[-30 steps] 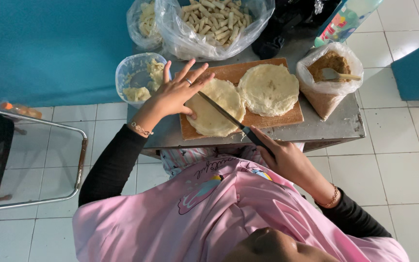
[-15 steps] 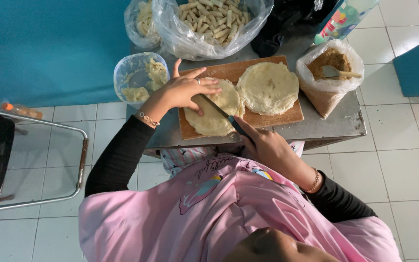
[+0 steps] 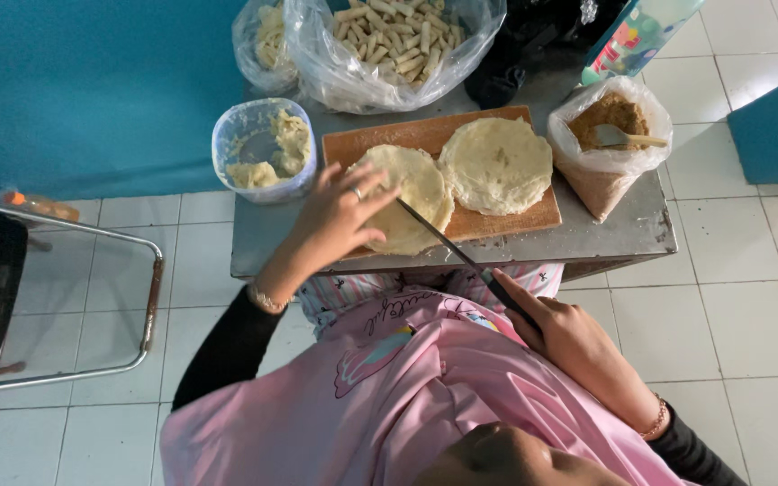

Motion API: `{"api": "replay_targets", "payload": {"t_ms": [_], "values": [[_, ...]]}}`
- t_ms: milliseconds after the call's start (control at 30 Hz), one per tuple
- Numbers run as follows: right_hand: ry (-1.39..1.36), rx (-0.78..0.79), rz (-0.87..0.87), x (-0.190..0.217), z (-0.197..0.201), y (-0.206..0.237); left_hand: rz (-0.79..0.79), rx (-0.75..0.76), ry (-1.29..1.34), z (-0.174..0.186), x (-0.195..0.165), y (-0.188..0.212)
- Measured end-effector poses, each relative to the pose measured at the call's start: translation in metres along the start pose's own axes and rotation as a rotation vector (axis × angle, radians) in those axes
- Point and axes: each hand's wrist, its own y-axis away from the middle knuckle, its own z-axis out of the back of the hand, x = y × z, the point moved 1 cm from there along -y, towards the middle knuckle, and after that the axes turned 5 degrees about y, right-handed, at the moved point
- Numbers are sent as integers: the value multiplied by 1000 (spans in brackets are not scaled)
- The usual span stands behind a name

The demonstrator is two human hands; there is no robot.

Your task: The person places triangular dough wrappers on a cutting board, spoons filling from a plastic container onto each wrapper, and folds the wrappers over the filling into sealed triangles, setting finished ones aside. Later the person takes a ball of dough, flattens it into a round on the board, and cuts the rounds with a knife.

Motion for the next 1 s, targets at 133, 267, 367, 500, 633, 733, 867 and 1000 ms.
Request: {"api": "replay_targets", "payload": {"t_ms": [133,267,367,500,633,733,867,1000], "values": [[-8,15,24,-2,2,0,28,-65,90,-14,-24,24],[-42,24,15,-7,14,11,35,-222,55,-26,-31,29],[30,174,-167,-19,35,26,25,-272,15,-32,-35,33],[-69,47,-149,-28,50,33,22,-396,-25,-37,-37,31],[-177,-54,-159,-26,29,9,77,-540,25,-38,-34,23],[-286,-91,-207,-20,11,-11,207,-600,250,-32,-32,24],[-407,-100,-136,-7,-9,-31,380,-557,453,-26,-31,23],[-414,-65,-65,-3,-17,-36,216,-522,316,-22,-36,22]]}}
